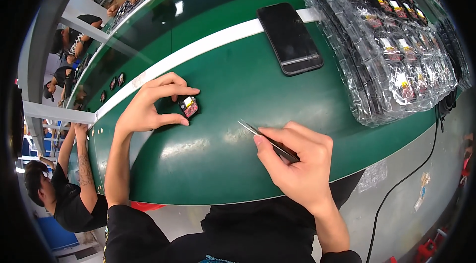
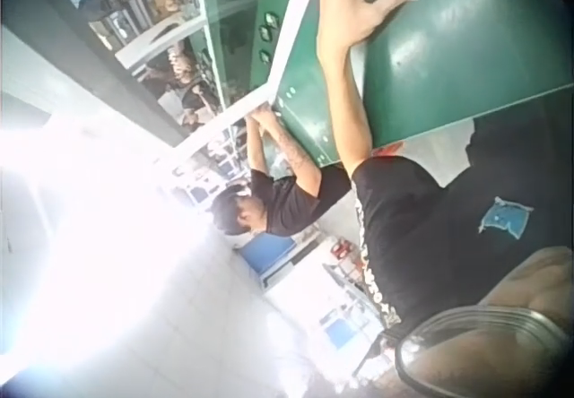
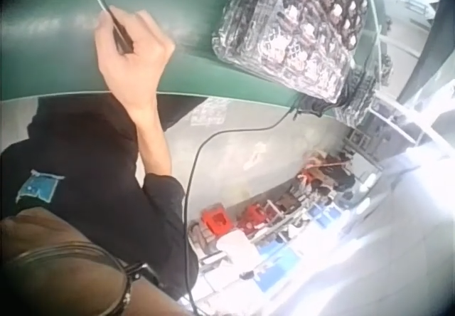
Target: Manually assemble internal components of smart watches on a production line.
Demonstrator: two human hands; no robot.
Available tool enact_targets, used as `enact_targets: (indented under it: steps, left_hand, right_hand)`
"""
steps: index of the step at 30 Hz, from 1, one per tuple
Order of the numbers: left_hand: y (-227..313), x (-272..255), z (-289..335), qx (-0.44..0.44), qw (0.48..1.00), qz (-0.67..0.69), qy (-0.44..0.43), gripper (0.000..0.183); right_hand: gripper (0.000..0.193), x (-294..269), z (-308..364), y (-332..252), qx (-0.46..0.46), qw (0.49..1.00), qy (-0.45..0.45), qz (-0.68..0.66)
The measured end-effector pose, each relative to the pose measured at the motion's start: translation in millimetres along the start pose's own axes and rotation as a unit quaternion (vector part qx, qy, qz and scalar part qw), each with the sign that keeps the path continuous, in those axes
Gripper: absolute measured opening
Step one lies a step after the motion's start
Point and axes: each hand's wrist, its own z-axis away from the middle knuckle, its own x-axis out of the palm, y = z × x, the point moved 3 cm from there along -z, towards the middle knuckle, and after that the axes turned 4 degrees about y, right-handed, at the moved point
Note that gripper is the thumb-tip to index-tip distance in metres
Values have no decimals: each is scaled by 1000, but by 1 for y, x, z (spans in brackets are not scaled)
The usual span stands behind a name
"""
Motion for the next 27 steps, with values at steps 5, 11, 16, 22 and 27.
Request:
enact_targets:
  steps: [5,11,16,22,27]
  left_hand:
    - [6,14,1,29,998,-17,45,63]
    - [42,58,3,96,993,-29,69,69]
    - [46,69,0,146,983,-32,103,60]
    - [42,65,1,147,985,-43,81,75]
    - [42,62,1,137,987,-53,65,79]
  right_hand:
    - [13,-2,0,1,12,1000,-1,-6]
    - [12,-6,-2,6,33,997,-18,-61]
    - [12,1,2,1,-17,995,-100,-20]
    - [15,16,0,2,-60,992,-110,22]
    - [17,20,1,0,-58,992,-103,47]
